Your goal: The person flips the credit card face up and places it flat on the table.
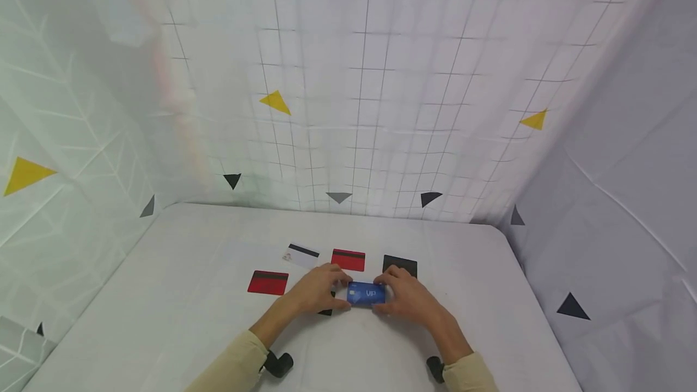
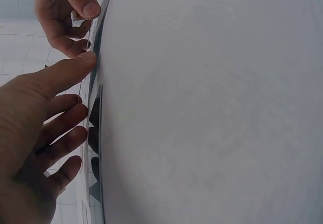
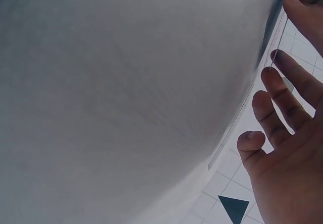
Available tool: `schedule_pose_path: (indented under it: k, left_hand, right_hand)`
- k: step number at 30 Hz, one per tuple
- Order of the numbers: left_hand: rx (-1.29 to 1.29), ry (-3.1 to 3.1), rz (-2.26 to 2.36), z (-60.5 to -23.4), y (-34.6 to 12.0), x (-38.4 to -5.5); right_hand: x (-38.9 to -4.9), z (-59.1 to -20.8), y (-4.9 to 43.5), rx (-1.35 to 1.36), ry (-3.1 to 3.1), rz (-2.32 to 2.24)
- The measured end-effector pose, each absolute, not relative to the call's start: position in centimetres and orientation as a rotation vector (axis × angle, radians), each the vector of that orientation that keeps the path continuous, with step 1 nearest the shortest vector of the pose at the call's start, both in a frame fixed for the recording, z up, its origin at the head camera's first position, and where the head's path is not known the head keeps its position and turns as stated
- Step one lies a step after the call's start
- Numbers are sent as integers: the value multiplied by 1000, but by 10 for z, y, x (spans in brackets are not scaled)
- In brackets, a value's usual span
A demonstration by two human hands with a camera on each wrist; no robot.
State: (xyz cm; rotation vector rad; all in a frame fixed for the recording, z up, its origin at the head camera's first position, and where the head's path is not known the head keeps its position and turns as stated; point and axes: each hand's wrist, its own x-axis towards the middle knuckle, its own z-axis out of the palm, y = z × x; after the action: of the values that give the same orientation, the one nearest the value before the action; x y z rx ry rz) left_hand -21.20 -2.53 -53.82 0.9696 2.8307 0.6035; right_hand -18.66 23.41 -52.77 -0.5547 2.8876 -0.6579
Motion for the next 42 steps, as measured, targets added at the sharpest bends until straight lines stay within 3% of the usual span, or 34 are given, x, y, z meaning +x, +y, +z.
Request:
schedule_pose_path:
  k: [42]
  left_hand:
    - [994,2761,717,-538,-25,-214]
  right_hand:
    - [-193,-531,232,-458,2843,-675]
